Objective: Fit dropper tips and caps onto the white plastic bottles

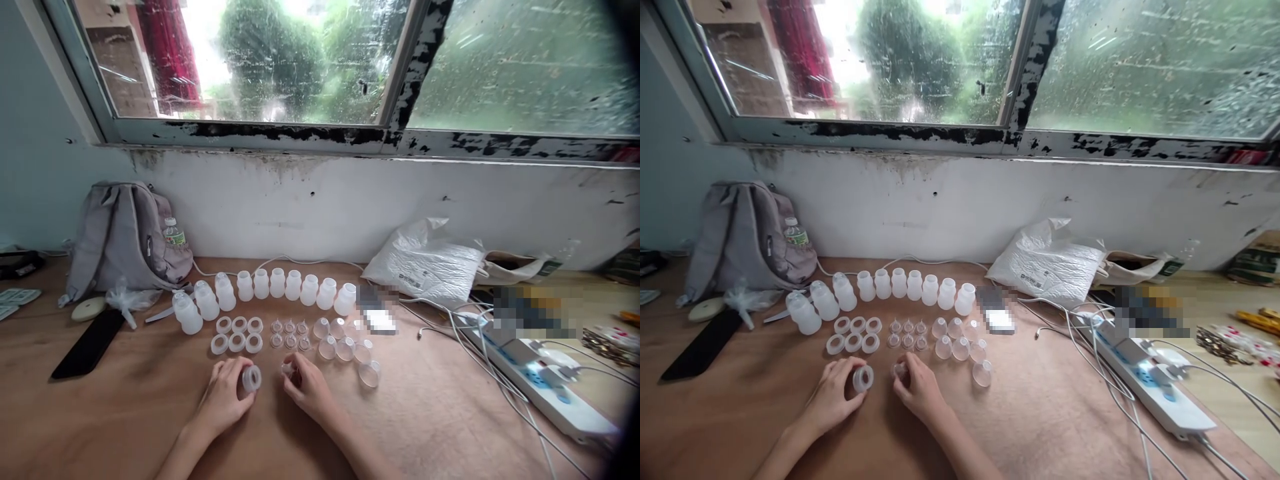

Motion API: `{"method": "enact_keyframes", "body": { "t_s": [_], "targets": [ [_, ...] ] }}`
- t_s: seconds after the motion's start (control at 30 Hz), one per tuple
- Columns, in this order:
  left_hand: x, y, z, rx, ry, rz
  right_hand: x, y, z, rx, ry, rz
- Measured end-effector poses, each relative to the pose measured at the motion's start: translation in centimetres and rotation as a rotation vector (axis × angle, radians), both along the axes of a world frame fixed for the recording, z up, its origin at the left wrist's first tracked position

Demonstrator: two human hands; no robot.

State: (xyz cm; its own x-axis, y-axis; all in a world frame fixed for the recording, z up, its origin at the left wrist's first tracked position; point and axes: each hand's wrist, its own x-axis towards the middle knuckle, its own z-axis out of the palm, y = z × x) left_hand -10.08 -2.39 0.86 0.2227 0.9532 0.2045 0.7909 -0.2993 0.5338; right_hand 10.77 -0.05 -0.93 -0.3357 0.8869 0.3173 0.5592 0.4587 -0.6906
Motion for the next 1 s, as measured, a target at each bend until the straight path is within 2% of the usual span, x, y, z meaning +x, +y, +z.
{"method": "enact_keyframes", "body": {
  "t_s": [0.17,0.3,0.47,0.73,0.8,0.87,1.0],
  "targets": [
    [-4.4,-0.4,-1.7,0.059,0.111,0.307,-0.5,0.8,-0.7,0.027,-0.089,-0.087],
    [-5.9,-0.4,-2.1,0.074,0.189,0.446,-1.3,1.4,-1.0,0.055,-0.195,-0.085],
    [-5.7,-0.3,-2.3,0.07,0.256,0.508,-1.9,1.9,-1.4,0.067,-0.252,-0.128],
    [-6.0,0.0,-3.4,0.097,0.251,0.516,-1.6,1.8,-1.4,0.07,-0.155,-0.102],
    [-5.7,0.0,-3.1,0.173,0.21,0.52,-1.5,1.8,-1.5,0.075,-0.137,-0.099],
    [-5.1,0.2,-2.1,0.282,0.16,0.492,-1.5,1.8,-1.6,0.075,-0.121,-0.108],
    [-3.7,2.0,2.0,0.473,0.146,0.347,-1.4,2.0,-1.6,0.074,-0.079,-0.114]
  ]
}}
